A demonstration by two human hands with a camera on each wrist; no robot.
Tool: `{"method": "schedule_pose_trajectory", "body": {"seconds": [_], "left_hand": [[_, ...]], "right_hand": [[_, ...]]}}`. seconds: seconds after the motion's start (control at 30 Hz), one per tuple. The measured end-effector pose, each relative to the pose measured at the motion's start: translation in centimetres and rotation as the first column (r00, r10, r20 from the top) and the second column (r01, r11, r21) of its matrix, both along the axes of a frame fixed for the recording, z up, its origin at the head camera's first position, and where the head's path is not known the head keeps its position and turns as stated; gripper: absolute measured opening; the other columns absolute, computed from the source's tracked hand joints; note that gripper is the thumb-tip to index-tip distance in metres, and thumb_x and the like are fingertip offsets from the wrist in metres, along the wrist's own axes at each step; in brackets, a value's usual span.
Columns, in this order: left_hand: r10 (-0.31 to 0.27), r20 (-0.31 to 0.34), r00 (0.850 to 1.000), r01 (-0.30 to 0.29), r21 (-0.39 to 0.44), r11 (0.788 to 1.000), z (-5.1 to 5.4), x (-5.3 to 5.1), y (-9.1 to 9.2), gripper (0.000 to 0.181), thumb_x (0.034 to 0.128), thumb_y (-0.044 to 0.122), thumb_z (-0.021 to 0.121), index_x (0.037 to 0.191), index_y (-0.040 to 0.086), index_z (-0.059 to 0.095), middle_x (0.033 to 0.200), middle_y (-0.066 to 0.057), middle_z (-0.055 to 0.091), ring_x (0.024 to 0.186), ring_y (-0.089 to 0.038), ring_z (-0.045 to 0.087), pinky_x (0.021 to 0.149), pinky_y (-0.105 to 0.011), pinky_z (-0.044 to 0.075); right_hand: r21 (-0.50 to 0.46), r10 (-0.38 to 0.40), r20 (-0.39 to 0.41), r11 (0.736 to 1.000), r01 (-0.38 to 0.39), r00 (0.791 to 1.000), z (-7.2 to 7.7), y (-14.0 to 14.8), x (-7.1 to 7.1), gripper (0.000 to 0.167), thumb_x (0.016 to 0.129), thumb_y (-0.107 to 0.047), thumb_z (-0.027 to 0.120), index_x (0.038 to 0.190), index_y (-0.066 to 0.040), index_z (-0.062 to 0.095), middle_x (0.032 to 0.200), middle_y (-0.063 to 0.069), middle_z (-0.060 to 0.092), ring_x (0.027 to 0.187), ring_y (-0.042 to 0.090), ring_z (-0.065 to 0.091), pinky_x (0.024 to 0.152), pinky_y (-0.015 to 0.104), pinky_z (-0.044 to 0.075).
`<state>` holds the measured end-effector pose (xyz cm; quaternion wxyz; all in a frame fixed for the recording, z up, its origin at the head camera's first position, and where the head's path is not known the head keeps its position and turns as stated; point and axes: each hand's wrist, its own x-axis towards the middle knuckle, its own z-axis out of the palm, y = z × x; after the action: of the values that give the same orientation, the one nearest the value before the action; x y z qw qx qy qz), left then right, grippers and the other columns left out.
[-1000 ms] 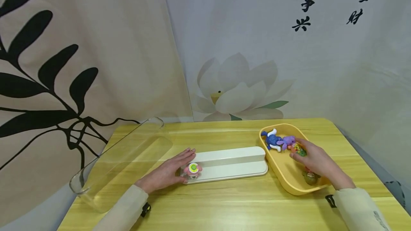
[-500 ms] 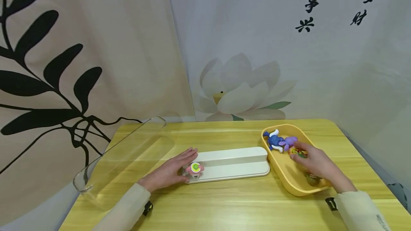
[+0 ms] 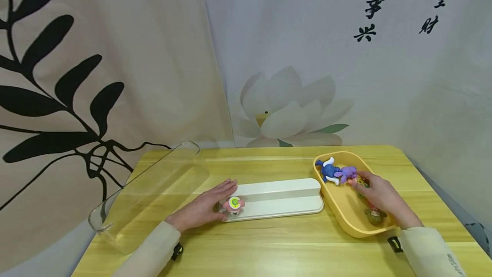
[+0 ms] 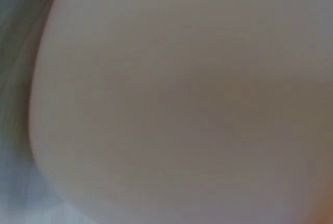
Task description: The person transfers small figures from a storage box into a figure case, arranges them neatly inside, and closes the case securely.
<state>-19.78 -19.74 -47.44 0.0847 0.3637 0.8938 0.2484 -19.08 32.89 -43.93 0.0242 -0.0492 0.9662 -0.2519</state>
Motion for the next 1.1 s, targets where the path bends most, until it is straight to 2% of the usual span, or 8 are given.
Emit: {"method": "schedule_pose_trajectory", "body": {"seconds": [0.2,0.33,0.4,0.57,0.7,0.8,0.93,1.1], "left_hand": [[0.006,0.008,1.0,-0.006,0.001,1.0,-0.1,0.1,0.0,0.097,0.0845,0.019,0.086,0.164,0.01,0.029,0.172,-0.003,0.018,0.158,-0.025,0.017,0.125,-0.049,0.024],[0.006,0.009,1.0,-0.006,0.001,1.0,0.0,0.2,0.0,0.097,0.0843,0.019,0.086,0.163,0.009,0.03,0.172,-0.004,0.019,0.158,-0.026,0.017,0.125,-0.049,0.025],[0.004,0.005,1.0,-0.004,-0.001,1.0,0.0,0.2,0.0,0.097,0.0842,0.019,0.086,0.163,0.009,0.03,0.172,-0.005,0.019,0.158,-0.026,0.017,0.124,-0.049,0.025],[-0.001,-0.005,1.0,0.001,0.003,1.0,0.0,0.1,0.0,0.096,0.0844,0.018,0.086,0.163,0.008,0.031,0.172,-0.007,0.02,0.158,-0.026,0.018,0.124,-0.05,0.026],[-0.005,-0.003,1.0,0.005,0.004,1.0,-0.1,0.0,0.1,0.095,0.0849,0.019,0.086,0.162,0.008,0.032,0.172,-0.006,0.02,0.158,-0.025,0.018,0.125,-0.049,0.025],[-0.007,-0.003,1.0,0.007,-0.003,1.0,-0.1,0.0,0.1,0.096,0.0847,0.019,0.086,0.162,0.008,0.031,0.172,-0.006,0.02,0.158,-0.026,0.017,0.125,-0.048,0.025],[-0.002,-0.002,1.0,0.002,-0.007,1.0,-0.1,-0.1,0.1,0.097,0.0839,0.019,0.086,0.163,0.009,0.031,0.172,-0.008,0.02,0.158,-0.026,0.017,0.124,-0.048,0.025],[0.002,-0.005,1.0,-0.002,-0.01,1.0,-0.2,-0.1,0.1,0.097,0.0838,0.02,0.086,0.163,0.009,0.031,0.172,-0.007,0.02,0.158,-0.025,0.017,0.125,-0.048,0.025]], "right_hand": [[0.035,0.009,0.028,0.999,-0.01,1.0,0.4,-0.4,0.0,0.049,0.103,-0.021,0.062,0.132,0.018,0.055,0.106,0.032,0.067,0.084,0.036,0.062,0.075,0.051,0.055],[0.042,0.011,0.067,0.999,-0.013,0.998,0.6,-0.5,0.1,0.045,0.103,-0.019,0.061,0.131,0.017,0.058,0.105,0.029,0.069,0.081,0.03,0.06,0.071,0.043,0.052],[0.053,0.007,0.077,0.999,-0.011,0.997,0.6,-0.5,0.1,0.047,0.103,-0.018,0.06,0.133,0.019,0.056,0.118,0.034,0.067,0.088,0.032,0.06,0.077,0.046,0.054],[0.017,0.008,0.096,1.0,-0.01,0.995,0.4,-0.3,0.1,0.046,0.105,-0.02,0.059,0.133,0.016,0.058,0.124,0.035,0.065,0.099,0.04,0.063,0.085,0.054,0.055],[-0.009,-0.006,0.126,1.0,0.007,0.992,0.1,0.1,0.1,0.058,0.107,-0.029,0.056,0.138,0.019,0.05,0.13,0.039,0.059,0.118,0.055,0.057,0.096,0.067,0.05],[-0.03,-0.029,0.17,0.999,0.035,0.985,-0.1,0.5,0.1,0.069,0.108,-0.039,0.051,0.14,0.022,0.044,0.134,0.041,0.055,0.119,0.054,0.055,0.099,0.068,0.047],[-0.071,-0.048,0.228,0.995,0.065,0.972,-0.2,0.8,0.0,0.078,0.108,-0.047,0.048,0.141,0.024,0.04,0.127,0.038,0.058,0.108,0.043,0.059,0.096,0.061,0.052],[-0.107,-0.057,0.284,0.99,0.09,0.957,-0.3,0.7,-0.2,0.081,0.107,-0.049,0.049,0.141,0.024,0.038,0.1,0.02,0.064,0.089,0.029,0.06,0.081,0.041,0.054]]}}
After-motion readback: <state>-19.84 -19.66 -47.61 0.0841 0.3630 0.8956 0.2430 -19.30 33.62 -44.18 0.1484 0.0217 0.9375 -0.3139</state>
